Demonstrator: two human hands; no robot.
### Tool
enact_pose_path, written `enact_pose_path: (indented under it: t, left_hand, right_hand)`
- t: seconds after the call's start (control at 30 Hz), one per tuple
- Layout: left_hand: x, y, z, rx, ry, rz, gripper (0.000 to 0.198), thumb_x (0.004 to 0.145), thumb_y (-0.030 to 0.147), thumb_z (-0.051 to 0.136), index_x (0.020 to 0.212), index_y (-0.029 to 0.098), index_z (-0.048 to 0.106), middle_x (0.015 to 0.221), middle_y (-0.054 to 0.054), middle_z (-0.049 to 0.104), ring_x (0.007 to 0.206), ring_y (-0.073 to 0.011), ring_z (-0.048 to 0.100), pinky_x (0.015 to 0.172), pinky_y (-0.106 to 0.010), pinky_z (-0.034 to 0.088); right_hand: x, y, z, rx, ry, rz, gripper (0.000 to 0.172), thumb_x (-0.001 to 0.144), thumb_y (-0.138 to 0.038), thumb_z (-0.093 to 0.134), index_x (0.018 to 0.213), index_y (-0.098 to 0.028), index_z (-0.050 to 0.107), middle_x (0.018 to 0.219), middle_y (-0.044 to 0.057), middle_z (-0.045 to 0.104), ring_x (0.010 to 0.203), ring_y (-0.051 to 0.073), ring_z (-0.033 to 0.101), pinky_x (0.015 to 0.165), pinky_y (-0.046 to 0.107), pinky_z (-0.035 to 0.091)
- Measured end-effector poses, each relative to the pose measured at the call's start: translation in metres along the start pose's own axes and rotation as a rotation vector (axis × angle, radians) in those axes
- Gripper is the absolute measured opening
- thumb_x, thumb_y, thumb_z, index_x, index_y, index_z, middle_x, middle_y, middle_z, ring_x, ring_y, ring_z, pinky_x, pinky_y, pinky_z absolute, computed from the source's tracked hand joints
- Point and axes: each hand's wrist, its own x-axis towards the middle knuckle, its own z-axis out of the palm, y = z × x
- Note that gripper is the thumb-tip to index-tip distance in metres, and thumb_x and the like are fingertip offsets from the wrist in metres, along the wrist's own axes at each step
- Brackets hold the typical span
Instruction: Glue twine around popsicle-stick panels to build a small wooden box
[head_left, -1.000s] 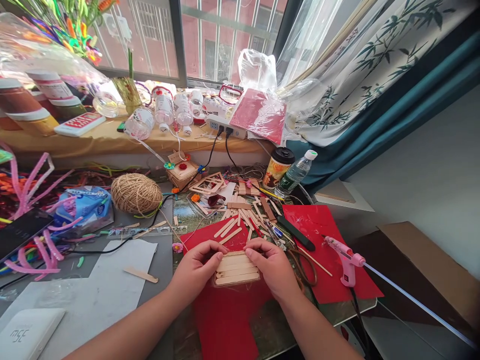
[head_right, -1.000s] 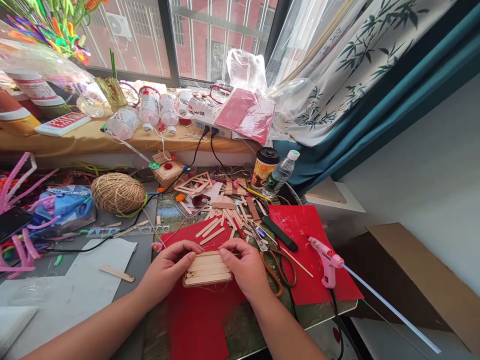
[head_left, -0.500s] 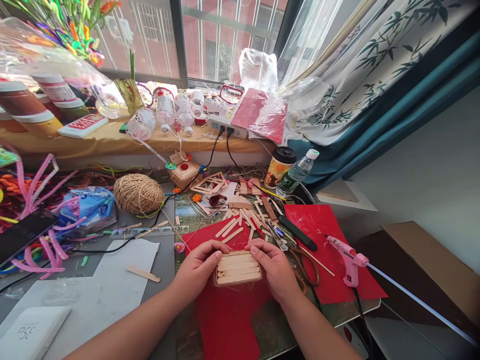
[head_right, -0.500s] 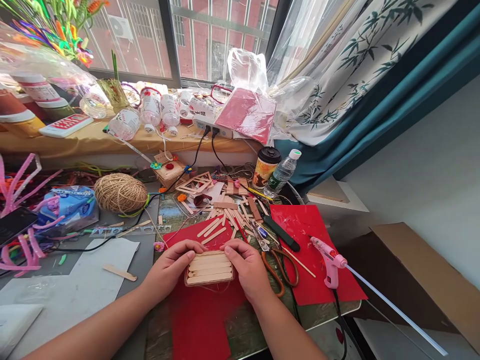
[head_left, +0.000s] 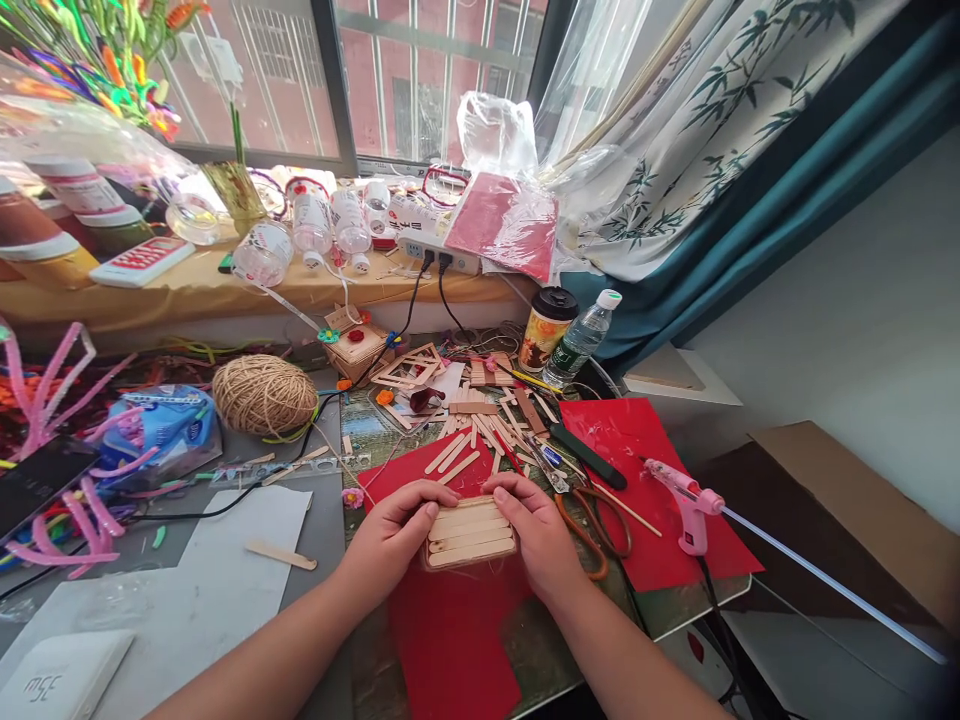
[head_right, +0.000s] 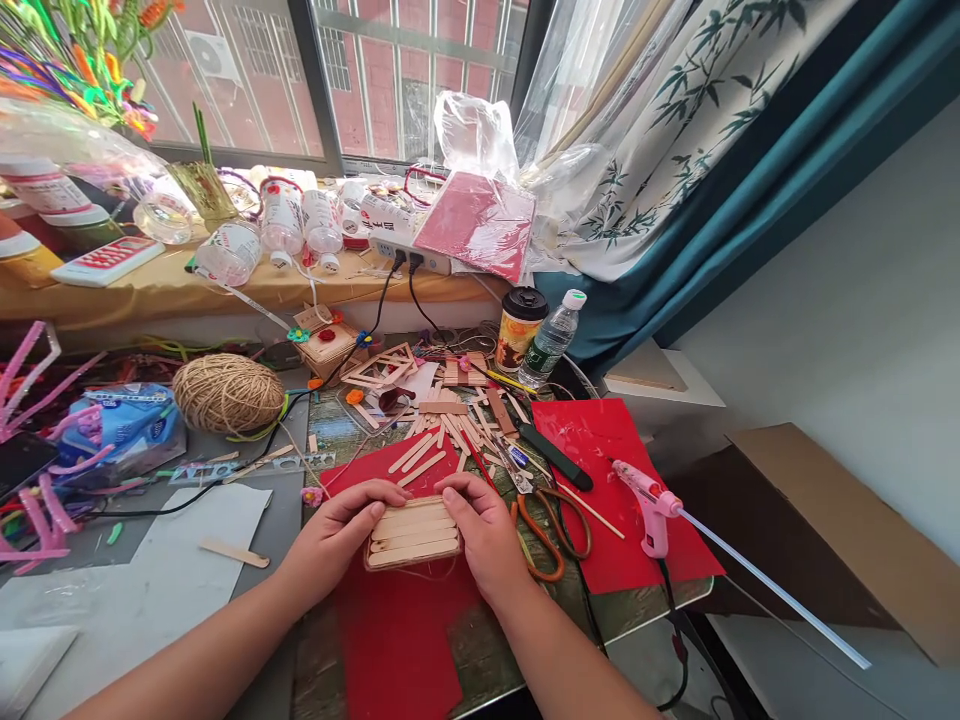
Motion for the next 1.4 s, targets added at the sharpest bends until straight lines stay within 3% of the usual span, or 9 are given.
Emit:
enact_pose_path:
  t: [0.23, 0.5, 0.6, 0.7, 0.87, 1.03, 1.1, 1.23, 1.4]
  left_hand:
    - [-0.002, 0.0, 0.002, -0.025, -0.001, -0.083, 0.032, 0.101, 0.047, 0.06, 0.111, 0.021, 0.076, 0.116, -0.008, 0.077, 0.109, -0.0272, 0.069, 0.094, -0.035, 0.054]
    - [-0.005, -0.005, 0.003, -0.095, -0.045, -0.052, 0.047, 0.106, 0.062, 0.052, 0.121, 0.022, 0.072, 0.125, -0.01, 0.073, 0.12, -0.0295, 0.067, 0.106, -0.04, 0.051]
    - [-0.009, -0.01, 0.003, -0.179, -0.179, 0.03, 0.072, 0.09, 0.071, 0.073, 0.142, 0.024, 0.059, 0.142, -0.014, 0.064, 0.135, -0.0347, 0.061, 0.113, -0.044, 0.05]
    - [-0.011, -0.017, 0.005, -0.067, -0.227, 0.043, 0.098, 0.068, 0.051, 0.1, 0.149, 0.028, 0.049, 0.148, -0.014, 0.059, 0.138, -0.0355, 0.06, 0.115, -0.045, 0.05]
    - [-0.01, -0.026, 0.006, 0.074, -0.149, 0.056, 0.08, 0.074, 0.035, 0.097, 0.14, 0.029, 0.053, 0.136, -0.011, 0.068, 0.123, -0.0312, 0.07, 0.104, -0.044, 0.058]
    - [-0.005, -0.019, -0.003, 0.34, 0.163, 0.444, 0.062, 0.083, 0.024, 0.088, 0.136, 0.032, 0.057, 0.148, -0.012, 0.059, 0.146, -0.034, 0.052, 0.124, -0.055, 0.04]
    - [-0.003, -0.016, -0.007, 0.417, 0.23, 0.492, 0.06, 0.083, 0.02, 0.086, 0.135, 0.033, 0.057, 0.153, -0.013, 0.054, 0.151, -0.036, 0.045, 0.126, -0.059, 0.037]
    - [-0.004, -0.016, -0.009, 0.374, 0.114, 0.488, 0.063, 0.082, 0.018, 0.085, 0.136, 0.033, 0.055, 0.155, -0.014, 0.05, 0.152, -0.0363, 0.045, 0.123, -0.056, 0.042]
    - [-0.009, -0.018, -0.003, 0.336, 0.017, 0.432, 0.08, 0.081, 0.014, 0.083, 0.148, 0.032, 0.041, 0.159, -0.018, 0.046, 0.154, -0.0385, 0.044, 0.125, -0.059, 0.04]
  right_hand:
    - [-0.002, 0.006, 0.004, -0.015, 0.009, -0.059, 0.025, 0.098, -0.048, 0.072, 0.096, -0.024, 0.078, 0.099, 0.003, 0.07, 0.089, 0.021, 0.057, 0.08, 0.029, 0.047]
    - [-0.002, 0.006, 0.003, -0.047, 0.016, -0.077, 0.025, 0.099, -0.049, 0.071, 0.097, -0.025, 0.077, 0.096, 0.002, 0.07, 0.087, 0.021, 0.06, 0.078, 0.029, 0.049]
    - [-0.002, 0.002, 0.001, -0.088, 0.026, -0.089, 0.026, 0.098, -0.05, 0.074, 0.096, -0.025, 0.079, 0.095, 0.002, 0.071, 0.088, 0.022, 0.062, 0.08, 0.031, 0.05]
    - [-0.003, -0.002, -0.003, -0.148, 0.04, -0.116, 0.027, 0.095, -0.051, 0.078, 0.094, -0.024, 0.081, 0.097, 0.004, 0.074, 0.093, 0.023, 0.065, 0.087, 0.033, 0.051]
    - [0.002, 0.003, -0.012, -0.197, 0.175, -0.143, 0.035, 0.095, -0.058, 0.077, 0.09, -0.023, 0.08, 0.1, 0.006, 0.077, 0.098, 0.026, 0.069, 0.094, 0.038, 0.053]
    - [0.008, 0.015, -0.021, -0.239, 0.357, -0.146, 0.042, 0.098, -0.06, 0.071, 0.117, -0.023, 0.077, 0.114, 0.01, 0.078, 0.106, 0.029, 0.071, 0.099, 0.047, 0.055]
    - [0.005, 0.015, -0.02, -0.359, 0.335, -0.242, 0.042, 0.099, -0.055, 0.071, 0.126, -0.023, 0.076, 0.135, 0.013, 0.073, 0.13, 0.033, 0.064, 0.115, 0.052, 0.047]
    - [-0.007, 0.009, -0.011, -0.53, 0.121, -0.444, 0.045, 0.108, -0.048, 0.06, 0.149, -0.03, 0.063, 0.164, 0.011, 0.052, 0.155, 0.034, 0.044, 0.13, 0.06, 0.031]
    - [-0.018, 0.012, 0.005, -0.435, -0.13, -0.287, 0.064, 0.108, -0.053, 0.058, 0.166, -0.033, 0.042, 0.169, 0.01, 0.049, 0.154, 0.035, 0.048, 0.127, 0.057, 0.042]
